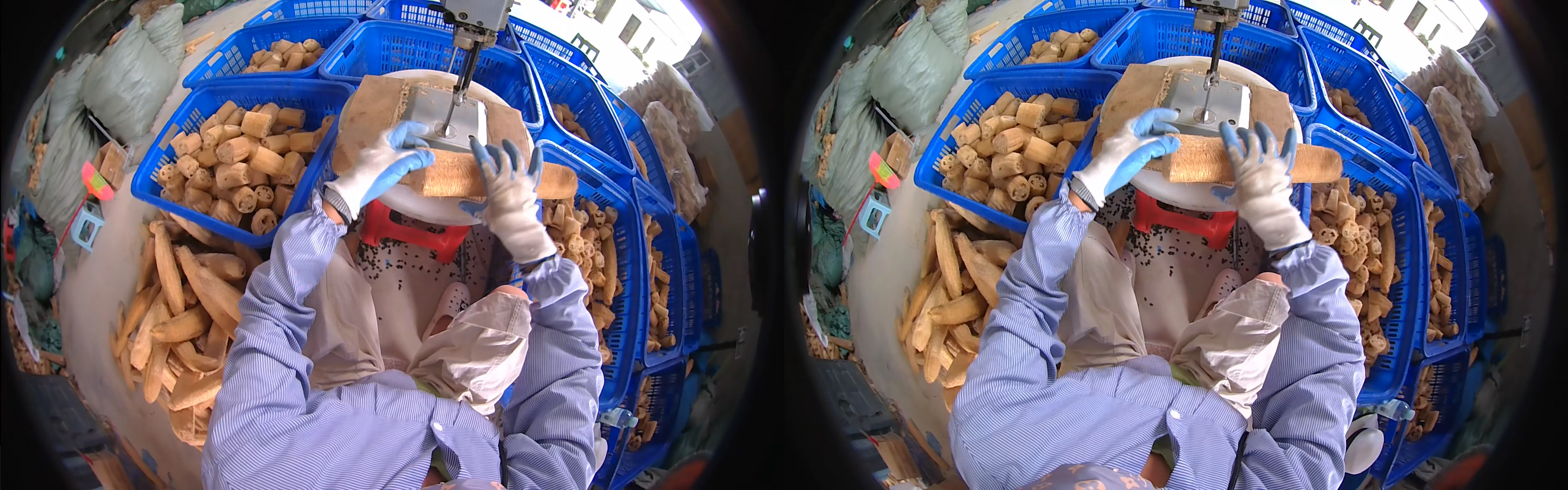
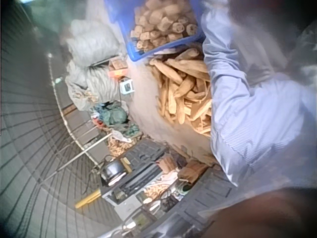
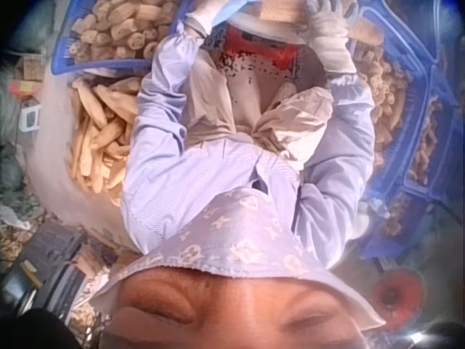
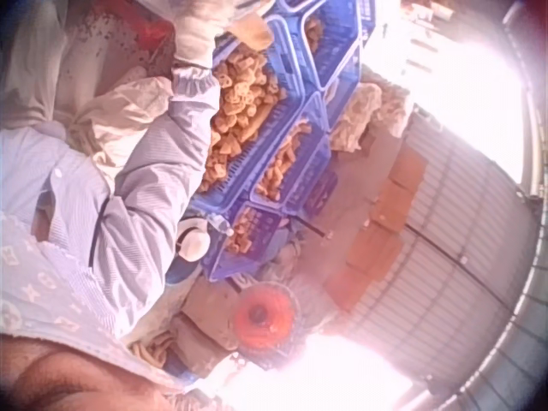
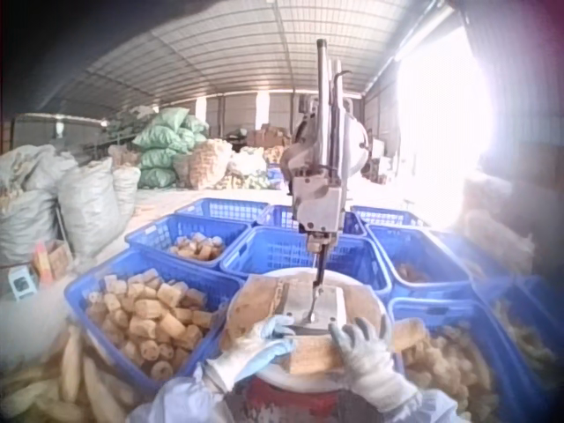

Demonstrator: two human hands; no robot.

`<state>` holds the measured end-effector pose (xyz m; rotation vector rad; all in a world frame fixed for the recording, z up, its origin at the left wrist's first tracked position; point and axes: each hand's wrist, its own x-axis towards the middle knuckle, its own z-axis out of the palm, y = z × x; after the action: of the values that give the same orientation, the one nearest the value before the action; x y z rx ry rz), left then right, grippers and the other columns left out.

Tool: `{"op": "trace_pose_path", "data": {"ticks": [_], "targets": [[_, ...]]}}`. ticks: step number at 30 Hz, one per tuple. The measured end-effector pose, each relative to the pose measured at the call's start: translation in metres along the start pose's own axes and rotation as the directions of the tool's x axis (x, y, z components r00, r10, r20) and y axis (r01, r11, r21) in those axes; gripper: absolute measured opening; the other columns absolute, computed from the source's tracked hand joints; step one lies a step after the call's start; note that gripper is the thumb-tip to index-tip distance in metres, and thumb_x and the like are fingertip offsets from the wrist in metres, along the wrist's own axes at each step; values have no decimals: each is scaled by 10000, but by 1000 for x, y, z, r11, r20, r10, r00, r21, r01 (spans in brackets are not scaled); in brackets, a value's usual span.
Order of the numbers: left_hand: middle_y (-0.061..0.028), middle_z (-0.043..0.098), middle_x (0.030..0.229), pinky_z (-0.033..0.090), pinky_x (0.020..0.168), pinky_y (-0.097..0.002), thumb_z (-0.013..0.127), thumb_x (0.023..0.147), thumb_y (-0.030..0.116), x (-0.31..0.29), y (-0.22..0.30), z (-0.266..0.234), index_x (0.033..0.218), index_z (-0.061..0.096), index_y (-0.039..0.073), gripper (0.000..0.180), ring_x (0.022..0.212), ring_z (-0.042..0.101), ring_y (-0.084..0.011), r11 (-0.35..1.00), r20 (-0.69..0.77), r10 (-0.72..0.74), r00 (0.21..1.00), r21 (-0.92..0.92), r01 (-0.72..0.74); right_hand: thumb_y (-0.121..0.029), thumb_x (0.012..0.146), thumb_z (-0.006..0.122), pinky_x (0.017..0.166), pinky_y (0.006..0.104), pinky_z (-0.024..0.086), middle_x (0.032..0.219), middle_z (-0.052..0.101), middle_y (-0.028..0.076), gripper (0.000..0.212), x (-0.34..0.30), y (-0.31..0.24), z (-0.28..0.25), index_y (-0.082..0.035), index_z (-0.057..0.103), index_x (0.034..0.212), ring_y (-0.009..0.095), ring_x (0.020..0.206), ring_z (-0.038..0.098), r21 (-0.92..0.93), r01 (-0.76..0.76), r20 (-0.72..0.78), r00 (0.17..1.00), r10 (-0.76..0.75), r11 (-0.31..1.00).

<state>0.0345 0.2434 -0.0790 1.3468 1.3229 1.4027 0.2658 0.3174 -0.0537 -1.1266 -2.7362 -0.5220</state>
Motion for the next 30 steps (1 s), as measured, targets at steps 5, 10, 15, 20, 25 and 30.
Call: {"op": "trace_pose_path", "data": {"ticks": [5, 10, 15, 20, 25, 30], "targets": [[-59, 672, 1127, 506, 945, -270, 602, 984, 67, 38, -22, -19, 1341, 572, 51, 358, 1048, 624, -145, 996, -18, 80, 997, 35, -79, -552, 688, 847, 1205, 601, 166, 1388, 563, 26, 950, 43, 25, 9, -278, 438, 1500, 259, 1369, 459, 18, -40, 231, 972, 35, 999], [-63, 604, 1297, 470, 1009, -314, 672, 968, 370, 11, -20, -8, 1433, 497, 108, 563, 1116, 599, -180, 965, 3, 42, 999, 258, -41, -596, 713, 815, 1220, 585, 144, 1371, 557, 44, 892, 35, 10, 9, -281, 474, 1475, 256, 1362, 456, -75, -55, 217, 974, 70, 996], [-89, 535, 1417, 465, 1022, -330, 799, 862, 324, 15, -25, -12, 1466, 468, 161, 709, 1143, 591, -192, 960, 29, -25, 999, 280, 16, -606, 729, 804, 1221, 589, 160, 1438, 525, 34, 929, 39, 6, 0, -298, 414, 1514, 257, 1377, 450, -61, -48, 212, 975, 60, 997], [-71, 554, 1417, 454, 1035, -321, 795, 858, 294, 38, -12, -24, 1433, 513, 125, 662, 1209, 572, -214, 942, 44, 2, 999, 336, -17, -576, 723, 822, 1195, 584, 230, 1384, 576, 36, 925, 58, 35, 19, -330, 416, 1517, 266, 1319, 516, -18, -103, 172, 980, 104, 995], [-30, 561, 1421, 426, 1083, -330, 793, 856, 370, 43, -25, -38, 1429, 527, 135, 674, 1244, 558, -206, 945, 21, -31, 999, 327, 22, -549, 726, 828, 1175, 556, 270, 1316, 615, 42, 851, 73, 32, 15, -371, 475, 1479, 258, 1278, 547, -51, -41, 116, 992, 46, 998], [-55, 541, 1424, 448, 1077, -316, 820, 853, 278, 48, -37, -38, 1428, 525, 129, 663, 1269, 536, -176, 987, 58, 10, 998, 162, -19, -573, 720, 825, 1185, 553, 261, 1327, 601, 32, 849, 75, 33, 10, -388, 480, 1474, 286, 1310, 513, -71, -47, 150, 987, 57, 996]]}}
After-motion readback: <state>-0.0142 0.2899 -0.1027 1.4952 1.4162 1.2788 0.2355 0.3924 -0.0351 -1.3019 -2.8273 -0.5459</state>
